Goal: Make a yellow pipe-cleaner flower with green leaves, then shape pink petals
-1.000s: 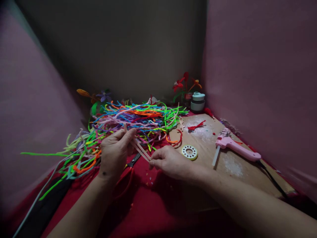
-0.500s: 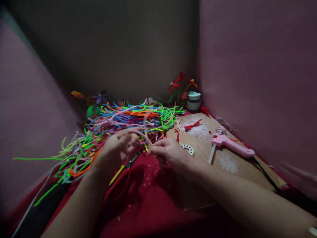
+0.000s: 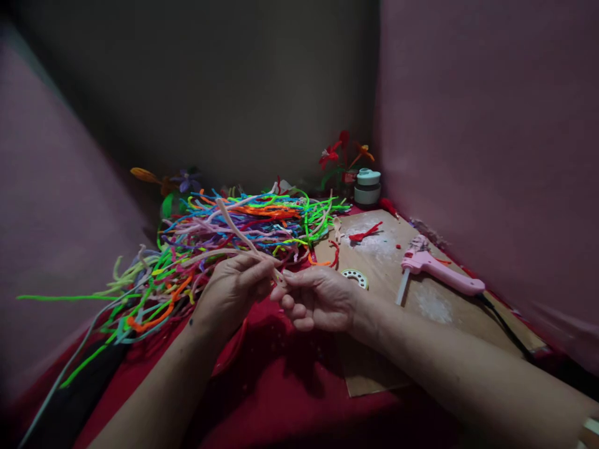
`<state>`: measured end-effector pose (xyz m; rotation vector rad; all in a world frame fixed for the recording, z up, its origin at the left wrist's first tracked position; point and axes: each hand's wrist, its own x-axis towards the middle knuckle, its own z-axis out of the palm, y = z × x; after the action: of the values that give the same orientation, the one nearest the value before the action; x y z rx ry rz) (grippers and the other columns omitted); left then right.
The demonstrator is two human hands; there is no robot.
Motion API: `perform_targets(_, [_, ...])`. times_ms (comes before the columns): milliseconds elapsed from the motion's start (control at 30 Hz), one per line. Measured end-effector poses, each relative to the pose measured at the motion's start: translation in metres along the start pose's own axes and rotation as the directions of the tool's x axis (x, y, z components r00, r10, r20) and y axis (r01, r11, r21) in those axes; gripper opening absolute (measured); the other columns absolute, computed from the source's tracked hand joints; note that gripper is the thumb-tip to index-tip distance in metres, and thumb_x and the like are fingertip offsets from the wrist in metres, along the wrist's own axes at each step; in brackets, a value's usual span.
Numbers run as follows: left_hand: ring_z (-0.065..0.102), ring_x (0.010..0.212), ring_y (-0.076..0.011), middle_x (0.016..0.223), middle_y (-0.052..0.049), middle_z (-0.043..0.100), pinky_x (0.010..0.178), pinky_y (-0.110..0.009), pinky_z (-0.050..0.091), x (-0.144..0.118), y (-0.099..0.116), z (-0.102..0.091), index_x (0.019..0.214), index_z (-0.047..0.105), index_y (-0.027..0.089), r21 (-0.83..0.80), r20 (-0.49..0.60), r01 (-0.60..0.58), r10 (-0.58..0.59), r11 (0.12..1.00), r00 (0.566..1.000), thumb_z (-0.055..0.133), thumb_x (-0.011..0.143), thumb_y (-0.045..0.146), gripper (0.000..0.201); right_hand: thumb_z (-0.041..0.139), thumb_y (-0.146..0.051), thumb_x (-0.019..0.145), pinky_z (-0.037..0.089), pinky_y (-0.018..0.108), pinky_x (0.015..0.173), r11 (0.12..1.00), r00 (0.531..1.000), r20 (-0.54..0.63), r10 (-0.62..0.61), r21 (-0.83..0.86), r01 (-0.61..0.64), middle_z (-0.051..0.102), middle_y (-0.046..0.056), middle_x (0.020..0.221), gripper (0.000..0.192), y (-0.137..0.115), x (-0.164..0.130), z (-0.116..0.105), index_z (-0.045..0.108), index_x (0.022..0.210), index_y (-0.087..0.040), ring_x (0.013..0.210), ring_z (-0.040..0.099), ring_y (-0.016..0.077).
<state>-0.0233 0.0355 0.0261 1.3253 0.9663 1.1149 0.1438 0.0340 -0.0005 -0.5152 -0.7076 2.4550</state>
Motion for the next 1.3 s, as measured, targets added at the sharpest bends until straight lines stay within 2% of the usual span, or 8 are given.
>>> perform_targets(167, [0.042,0.041,-0.0066,0.047,0.003,0.051,0.042,-0.021,0.032,-0.002,-0.001,0.002,0.069,0.064,0.013,0.067,-0.004,-0.037,0.038,0.997,0.999,0.064,0.075,0.029,0.018,0.049,-0.018,0.084,0.032,0.016,0.036,1.000,1.000,0.001,-0.025,-0.013,0.025,0.051,0.000,0.056,0.020,0.004,0.002,0.001,0.061,0.073,-0.007,0.041,0.043,0.0048])
perform_targets(400, [0.042,0.037,-0.0071,0.044,0.004,0.051,0.038,-0.021,0.032,-0.004,0.003,0.007,0.068,0.061,0.013,0.134,-0.106,-0.033,0.047,0.990,0.993,0.065,0.074,0.029,0.018,0.058,-0.026,0.081,0.034,0.016,0.032,0.964,0.980,-0.023,-0.200,-0.181,0.192,0.050,-0.003,0.051,0.019,0.007,0.005,0.005,0.063,0.072,-0.009,0.037,0.039,0.0043])
perform_targets(567, [0.050,0.044,-0.0099,0.050,0.002,0.055,0.040,-0.020,0.035,-0.005,0.000,0.008,0.071,0.059,0.013,-0.043,-0.011,-0.021,0.021,0.999,1.000,0.066,0.073,0.028,0.016,0.062,-0.032,0.077,0.032,0.015,0.031,0.922,0.955,-0.072,-0.286,-0.292,0.254,0.048,-0.004,0.047,0.023,0.009,0.004,0.008,0.062,0.068,-0.011,0.034,0.037,0.0042])
perform_targets(733, [0.049,0.043,-0.0102,0.049,0.001,0.056,0.039,-0.021,0.035,-0.007,0.001,0.011,0.069,0.058,0.012,-0.072,-0.029,-0.011,0.009,0.997,1.000,0.067,0.070,0.022,0.014,0.059,-0.039,0.080,0.039,0.018,0.036,0.814,0.934,-0.068,-0.350,-0.515,0.268,0.056,-0.002,0.057,0.027,0.009,0.003,0.005,0.063,0.073,-0.013,0.040,0.045,0.0057])
perform_targets(833, [0.046,0.042,-0.0083,0.051,0.001,0.057,0.039,-0.020,0.033,-0.007,0.001,0.011,0.067,0.059,0.012,-0.042,-0.045,-0.008,0.006,0.999,0.999,0.069,0.068,0.023,0.015,0.060,-0.041,0.078,0.040,0.020,0.040,0.699,0.889,-0.044,-0.455,-0.637,0.327,0.058,-0.001,0.062,0.029,0.007,0.003,0.006,0.063,0.072,-0.013,0.043,0.047,0.0064])
perform_targets(967, [0.042,0.038,-0.0072,0.045,0.003,0.051,0.038,-0.020,0.031,-0.008,-0.001,0.013,0.063,0.060,0.013,0.064,-0.081,-0.008,0.013,0.998,0.997,0.070,0.066,0.027,0.018,0.061,-0.039,0.075,0.032,0.020,0.038,0.604,0.866,-0.122,-0.485,-0.763,0.231,0.054,-0.001,0.055,0.029,0.008,0.002,0.013,0.059,0.064,-0.013,0.041,0.042,0.0056])
perform_targets(1133, [0.040,0.035,-0.0065,0.042,0.003,0.050,0.036,-0.019,0.030,-0.009,-0.003,0.017,0.056,0.058,0.014,0.199,-0.248,-0.002,0.052,0.980,0.967,0.067,0.070,0.032,0.025,0.052,-0.036,0.082,0.025,0.018,0.035,0.560,0.800,-0.223,-0.557,-0.813,0.163,0.048,-0.004,0.048,0.031,0.015,0.003,0.020,0.051,0.060,-0.015,0.036,0.037,0.0039])
perform_targets(1300, [0.036,0.033,-0.0063,0.039,0.004,0.046,0.034,-0.020,0.026,-0.005,-0.003,0.014,0.054,0.056,0.014,0.160,-0.299,0.000,0.049,0.987,0.953,0.065,0.071,0.037,0.030,0.052,-0.035,0.083,0.024,0.019,0.035,0.563,0.804,-0.215,-0.555,-0.809,0.172,0.048,-0.005,0.046,0.030,0.018,0.006,0.020,0.051,0.060,-0.016,0.033,0.035,0.0037])
